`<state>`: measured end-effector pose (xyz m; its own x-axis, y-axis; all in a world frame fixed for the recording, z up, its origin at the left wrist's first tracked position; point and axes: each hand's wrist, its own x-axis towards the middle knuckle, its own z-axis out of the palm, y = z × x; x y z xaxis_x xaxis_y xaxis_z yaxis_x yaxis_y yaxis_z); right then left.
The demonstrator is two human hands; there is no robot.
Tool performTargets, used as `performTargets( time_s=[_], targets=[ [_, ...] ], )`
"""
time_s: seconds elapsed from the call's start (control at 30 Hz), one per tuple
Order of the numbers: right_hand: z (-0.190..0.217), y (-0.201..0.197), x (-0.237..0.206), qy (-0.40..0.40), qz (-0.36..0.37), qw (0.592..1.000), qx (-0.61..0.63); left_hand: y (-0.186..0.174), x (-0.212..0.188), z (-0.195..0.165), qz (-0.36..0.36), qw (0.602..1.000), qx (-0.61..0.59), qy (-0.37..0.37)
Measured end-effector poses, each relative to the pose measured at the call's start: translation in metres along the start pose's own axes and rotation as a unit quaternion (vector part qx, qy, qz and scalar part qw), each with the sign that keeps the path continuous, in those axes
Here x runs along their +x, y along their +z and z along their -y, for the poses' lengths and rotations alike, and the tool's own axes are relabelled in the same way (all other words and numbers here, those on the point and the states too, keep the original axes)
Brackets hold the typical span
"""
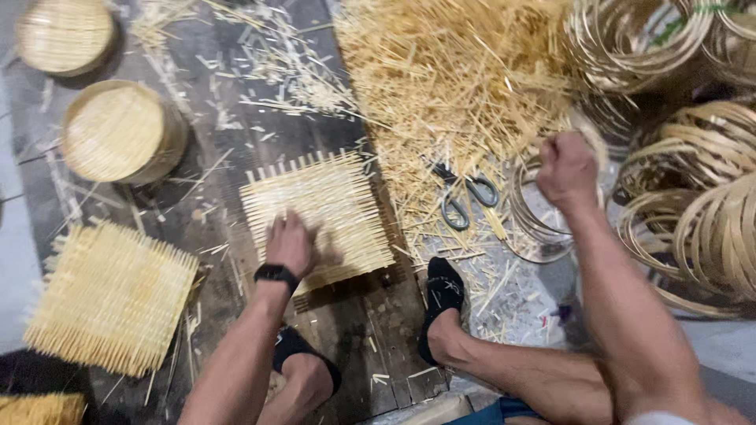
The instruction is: The person sits on the floor assembling bamboo steamer baskets. They place a woven bamboo mat on a round wooden base, trim the protruding bamboo strips with scissors, press a bamboo rim ring around the edge, and stack the finished baskets with the others.
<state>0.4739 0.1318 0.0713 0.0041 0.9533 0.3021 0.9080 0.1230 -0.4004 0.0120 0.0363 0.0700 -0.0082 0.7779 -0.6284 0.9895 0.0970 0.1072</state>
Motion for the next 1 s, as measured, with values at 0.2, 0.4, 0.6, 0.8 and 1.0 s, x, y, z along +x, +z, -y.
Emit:
performTargets(
  time_s=[0.2, 0.4, 0.6, 0.8, 1.0],
  targets=[
    [0.184, -0.101, 0.006, -0.25, 0.213, 0.918, 0.221, -0.048, -0.048, -0.045, -0.215, 0.768, -0.503, 0.334],
    [0.257, -0.098, 0.002, 0.009, 0.171, 0.842, 0.512, -0.065, -0.097, -0.006, -0.093, 0.393, -0.889, 0.216],
    [0.244, -0.017, -0.048, 0.21, 0.293, 0.586, 0.725, -0.03, -0.103, 0.043, -0.021, 0.33, -0.937, 0.111],
    [0.237, 0.047, -0.035, 0.24, 0.345, 0.583, 0.695, -0.011, -0.03, 0.07, -0.001, 0.314, -0.946, 0.085],
    [0.235, 0.077, -0.042, 0.186, 0.269, 0.784, 0.527, 0.035, 0.0, 0.085, -0.075, 0.328, -0.941, 0.021]
  ],
)
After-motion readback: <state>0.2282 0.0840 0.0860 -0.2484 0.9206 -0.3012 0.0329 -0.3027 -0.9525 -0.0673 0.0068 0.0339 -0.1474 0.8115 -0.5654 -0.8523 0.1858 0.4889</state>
